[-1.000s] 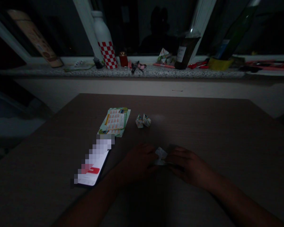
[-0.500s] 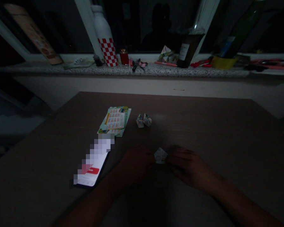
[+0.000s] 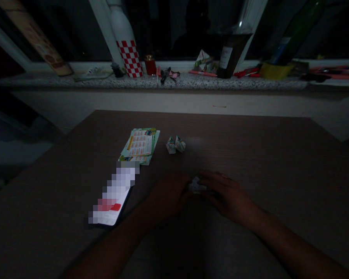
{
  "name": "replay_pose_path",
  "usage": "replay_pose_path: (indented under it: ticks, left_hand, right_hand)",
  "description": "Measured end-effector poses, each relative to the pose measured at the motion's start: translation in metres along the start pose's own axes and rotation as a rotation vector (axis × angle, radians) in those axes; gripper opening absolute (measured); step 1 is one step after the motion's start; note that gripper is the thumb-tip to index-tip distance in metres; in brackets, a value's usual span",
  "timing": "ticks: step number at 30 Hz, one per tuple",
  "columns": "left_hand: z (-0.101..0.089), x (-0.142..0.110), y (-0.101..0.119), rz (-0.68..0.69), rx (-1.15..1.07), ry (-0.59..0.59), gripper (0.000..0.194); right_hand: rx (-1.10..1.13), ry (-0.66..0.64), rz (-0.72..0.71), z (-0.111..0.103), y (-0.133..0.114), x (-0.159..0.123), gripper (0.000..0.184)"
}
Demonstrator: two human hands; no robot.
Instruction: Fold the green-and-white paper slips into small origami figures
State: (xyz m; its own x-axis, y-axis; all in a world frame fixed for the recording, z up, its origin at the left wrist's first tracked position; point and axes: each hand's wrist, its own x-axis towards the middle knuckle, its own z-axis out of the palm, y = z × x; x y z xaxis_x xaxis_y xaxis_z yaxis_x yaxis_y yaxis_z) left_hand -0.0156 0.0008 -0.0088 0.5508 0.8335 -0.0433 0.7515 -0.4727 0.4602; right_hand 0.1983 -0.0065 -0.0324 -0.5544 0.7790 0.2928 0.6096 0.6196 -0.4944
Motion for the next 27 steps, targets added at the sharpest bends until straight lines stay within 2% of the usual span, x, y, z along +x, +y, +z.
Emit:
replay_pose_path:
  ticks: [9,20,27]
  left_hand:
    - [0.002,0.004,0.007,0.023,0.148,-0.002,0.018]
    - [0.005,0.007,0.013,0.020,0.290,-0.048,0.020]
    - [0.007,0.007,0.013,0.006,0.299,-0.045,0.019]
  right_hand:
    - [0.038,-0.050,0.000,0.001,-0.004,0.013,0.035]
    - [0.114,0.023,0.011,0.006,0.002,0.013,0.019]
    - [0.119,0.070,0.008,0.009,0.004,0.013,0.017]
